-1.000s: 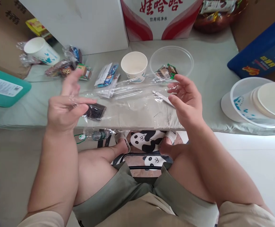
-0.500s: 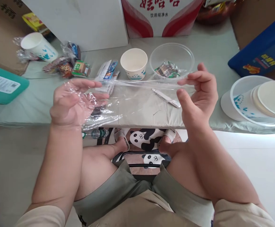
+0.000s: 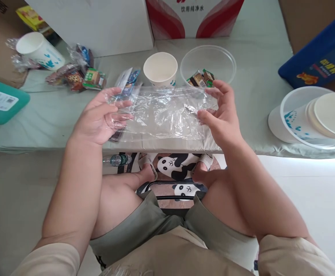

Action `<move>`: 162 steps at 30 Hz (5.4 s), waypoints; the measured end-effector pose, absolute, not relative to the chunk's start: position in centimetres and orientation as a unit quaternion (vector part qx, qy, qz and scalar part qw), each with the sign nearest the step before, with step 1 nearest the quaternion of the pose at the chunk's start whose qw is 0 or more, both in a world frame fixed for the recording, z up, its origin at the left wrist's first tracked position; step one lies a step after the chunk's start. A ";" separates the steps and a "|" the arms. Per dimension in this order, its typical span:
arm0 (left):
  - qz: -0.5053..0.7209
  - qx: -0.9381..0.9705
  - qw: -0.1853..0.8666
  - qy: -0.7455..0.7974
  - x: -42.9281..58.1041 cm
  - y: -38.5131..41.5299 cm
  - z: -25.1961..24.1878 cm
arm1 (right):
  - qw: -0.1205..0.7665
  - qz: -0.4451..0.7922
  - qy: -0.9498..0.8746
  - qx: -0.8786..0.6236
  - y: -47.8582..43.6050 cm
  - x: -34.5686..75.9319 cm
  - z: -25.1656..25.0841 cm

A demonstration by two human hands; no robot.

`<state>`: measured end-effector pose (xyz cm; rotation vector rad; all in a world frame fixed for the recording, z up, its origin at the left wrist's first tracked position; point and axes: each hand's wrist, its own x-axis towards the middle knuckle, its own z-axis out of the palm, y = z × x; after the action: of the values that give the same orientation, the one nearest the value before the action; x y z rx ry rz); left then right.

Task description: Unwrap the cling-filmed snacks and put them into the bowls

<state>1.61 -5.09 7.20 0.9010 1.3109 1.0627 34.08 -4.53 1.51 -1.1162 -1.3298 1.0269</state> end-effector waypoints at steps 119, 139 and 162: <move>0.347 0.363 0.721 0.478 7.5 -5.9 3.6 | 0.456 0.497 -0.549 -0.494 -4.8 30.7 -0.7; 0.293 0.527 0.620 0.502 5.4 -5.9 4.8 | 0.400 0.643 -0.486 -0.436 -6.0 29.3 2.1; 0.374 0.468 0.631 0.492 6.5 -6.0 4.4 | 0.448 0.592 -0.511 -0.434 -6.1 29.9 1.7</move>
<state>6.49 -6.00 4.40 1.0722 1.1270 0.8573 29.89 -6.07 1.75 -1.0733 -1.2658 1.4649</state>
